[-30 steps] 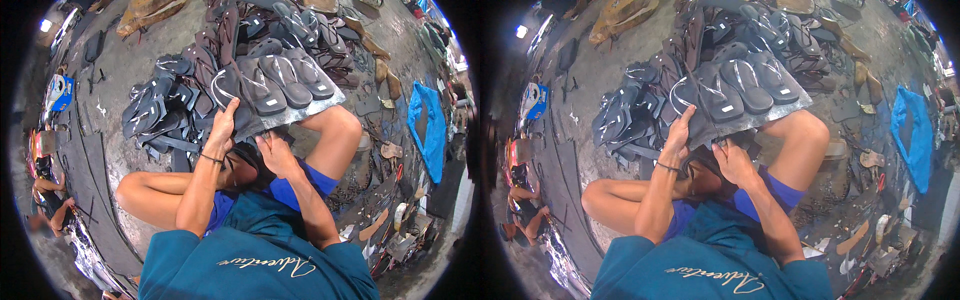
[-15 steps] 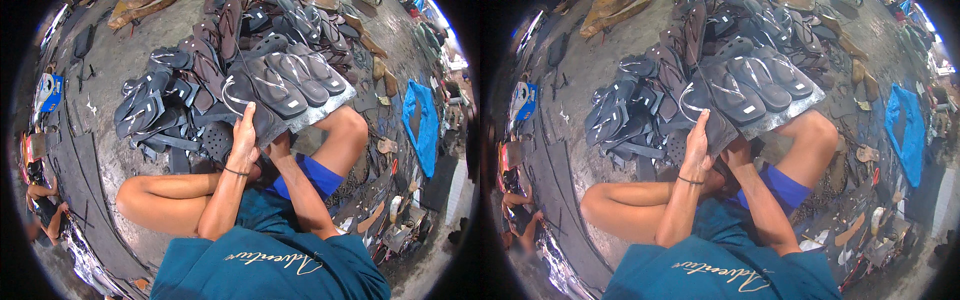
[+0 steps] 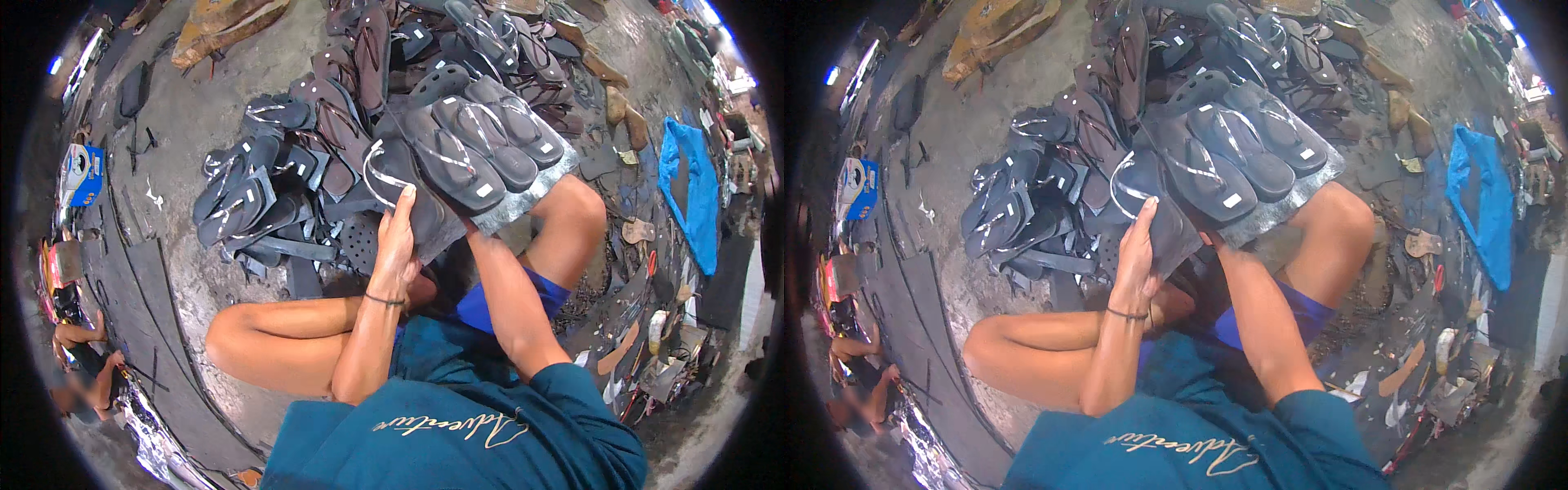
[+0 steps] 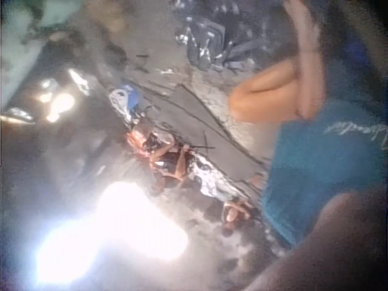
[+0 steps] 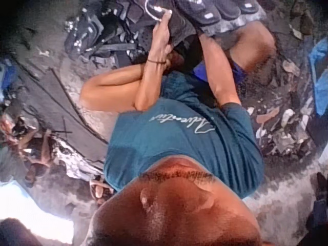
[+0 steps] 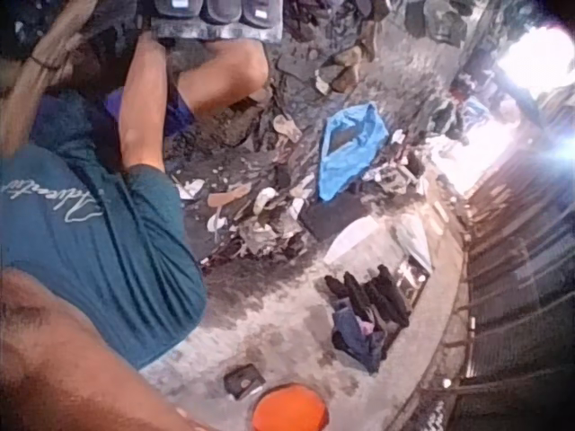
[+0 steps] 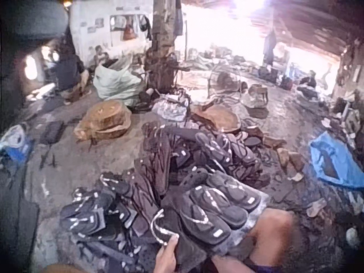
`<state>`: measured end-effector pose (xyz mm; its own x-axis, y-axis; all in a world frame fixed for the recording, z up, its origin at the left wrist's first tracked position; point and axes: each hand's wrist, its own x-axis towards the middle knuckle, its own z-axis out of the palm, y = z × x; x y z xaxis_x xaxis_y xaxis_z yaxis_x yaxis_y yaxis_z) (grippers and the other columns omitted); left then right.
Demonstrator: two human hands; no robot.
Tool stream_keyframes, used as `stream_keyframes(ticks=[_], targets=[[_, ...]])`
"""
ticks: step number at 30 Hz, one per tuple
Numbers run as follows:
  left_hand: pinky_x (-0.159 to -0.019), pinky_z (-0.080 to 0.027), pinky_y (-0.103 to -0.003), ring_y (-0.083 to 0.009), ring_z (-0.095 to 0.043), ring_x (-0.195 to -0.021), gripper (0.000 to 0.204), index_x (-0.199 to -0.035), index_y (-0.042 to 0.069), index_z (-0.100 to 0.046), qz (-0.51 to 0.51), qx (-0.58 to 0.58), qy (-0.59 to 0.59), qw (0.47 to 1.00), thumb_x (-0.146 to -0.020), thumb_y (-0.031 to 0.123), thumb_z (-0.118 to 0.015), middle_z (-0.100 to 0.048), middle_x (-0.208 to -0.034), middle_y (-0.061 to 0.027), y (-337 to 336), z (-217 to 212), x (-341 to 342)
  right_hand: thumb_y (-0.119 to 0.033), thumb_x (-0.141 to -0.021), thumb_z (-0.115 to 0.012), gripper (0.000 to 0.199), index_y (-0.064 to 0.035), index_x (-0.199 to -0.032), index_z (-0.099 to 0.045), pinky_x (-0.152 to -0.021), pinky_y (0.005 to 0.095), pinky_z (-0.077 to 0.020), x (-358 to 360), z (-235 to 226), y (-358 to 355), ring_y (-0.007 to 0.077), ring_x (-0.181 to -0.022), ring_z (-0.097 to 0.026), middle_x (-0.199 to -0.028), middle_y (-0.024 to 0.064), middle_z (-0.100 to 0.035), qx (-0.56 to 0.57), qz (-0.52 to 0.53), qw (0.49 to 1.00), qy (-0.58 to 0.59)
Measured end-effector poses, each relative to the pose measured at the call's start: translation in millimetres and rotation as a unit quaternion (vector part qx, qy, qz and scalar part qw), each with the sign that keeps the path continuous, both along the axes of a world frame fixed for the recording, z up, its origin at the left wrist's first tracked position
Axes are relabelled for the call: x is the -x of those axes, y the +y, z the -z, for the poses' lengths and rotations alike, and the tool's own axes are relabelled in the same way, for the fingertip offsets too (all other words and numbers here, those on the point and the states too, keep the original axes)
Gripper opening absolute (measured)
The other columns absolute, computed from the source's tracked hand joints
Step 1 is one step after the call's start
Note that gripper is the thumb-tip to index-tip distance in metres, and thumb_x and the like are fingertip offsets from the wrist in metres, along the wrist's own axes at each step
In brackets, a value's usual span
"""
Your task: The person sits on the floor and uses a knife to trim the edges of multiple flip-flops and sandals. They handle each item one at a time, scraping and smoothing the soles and straps, then placing the finished pieces aside.
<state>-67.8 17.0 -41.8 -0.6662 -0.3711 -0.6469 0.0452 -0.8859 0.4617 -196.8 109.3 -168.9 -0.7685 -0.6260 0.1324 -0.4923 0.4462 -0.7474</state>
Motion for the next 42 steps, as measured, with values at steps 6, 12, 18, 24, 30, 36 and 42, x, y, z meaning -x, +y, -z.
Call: stream_keyframes(ticks=[6,12,18,24,30,36,42], targets=[[-0.081,-0.053,-0.031,-0.0156,-0.062,-0.092,0.037,-0.120,0.000,-0.051,0.053,0.089,-0.045,0.994,-0.093,0.025,-0.058,-0.061,-0.108,-0.0073,-5,-30,-50,-0.032,-0.087,-0.059,0.045,-0.0051,-0.123,-0.053,-0.089,0.0377,-0.0449,-8,15,-70,0.0295,-0.106,-0.058,-0.116,0.0188,-0.059,-0.002,0.077,0.970,0.232],[-0.084,-0.048,-0.030,-0.0150,-0.059,-0.094,0.040,-0.123,0.002,-0.051,-0.075,0.241,-0.045,0.967,-0.093,0.027,-0.059,-0.060,-0.109,-0.0067,-55,-37,-47,-0.033,-0.091,-0.058,0.033,-0.0006,-0.092,-0.051,-0.055,0.0348,-0.0427,-56,-61,-94,0.0158,-0.056,-0.049,-0.059,0.0078,-0.049,0.055,-0.022,0.971,-0.232],[-0.069,-0.055,-0.031,-0.0182,-0.064,-0.081,0.048,-0.109,0.003,-0.056,0.048,-0.013,0.079,0.996,-0.091,0.047,-0.054,-0.063,-0.093,-0.0097,-13,59,-1,-0.017,-0.095,-0.054,0.025,-0.0017,-0.112,-0.043,-0.047,0.0222,-0.0368,-90,-151,10,0.0032,-0.054,-0.044,-0.066,-0.0021,-0.051,0.221,0.007,0.940,-0.259],[-0.072,-0.055,-0.036,-0.0213,-0.065,-0.079,0.026,-0.100,0.006,-0.064,0.095,0.007,0.012,0.995,-0.086,0.029,-0.066,-0.067,-0.090,-0.0076,34,5,54,-0.017,-0.094,-0.053,0.028,-0.0015,-0.116,-0.047,-0.048,0.0248,-0.0415,-110,-186,101,0.0079,-0.050,-0.049,-0.066,0.0017,-0.053,0.141,0.114,0.926,-0.331],[-0.066,-0.057,-0.031,-0.0202,-0.067,-0.071,0.023,-0.096,0.002,-0.063,0.123,0.080,0.000,0.989,-0.086,0.022,-0.067,-0.068,-0.084,-0.0086,-29,-5,26,-0.021,-0.095,-0.053,0.028,-0.0008,-0.114,-0.049,-0.058,0.0343,-0.0461,-147,-177,124,0.0195,-0.059,-0.057,-0.068,0.0091,-0.057,0.039,0.114,0.952,-0.282],[-0.076,-0.054,-0.035,-0.0206,-0.066,-0.081,0.025,-0.101,0.002,-0.062,0.112,0.075,0.009,0.991,-0.084,0.019,-0.069,-0.067,-0.091,-0.0098,-40,-7,23,-0.020,-0.094,-0.054,0.025,-0.0007,-0.108,-0.048,-0.059,0.0432,-0.0480,-163,-157,111,0.0386,-0.070,-0.064,-0.078,0.0195,-0.062,0.004,0.089,0.974,-0.208],[-0.073,-0.054,-0.032,-0.0200,-0.066,-0.079,0.023,-0.097,0.001,-0.063,0.099,0.103,-0.010,0.990,-0.082,0.018,-0.070,-0.067,-0.090,-0.0095,-37,-16,26,-0.026,-0.094,-0.053,0.029,0.0001,-0.100,-0.044,-0.057,0.0489,-0.0447,-134,-161,97,0.0444,-0.068,-0.060,-0.064,0.0207,-0.059,-0.038,0.064,0.975,-0.211]])
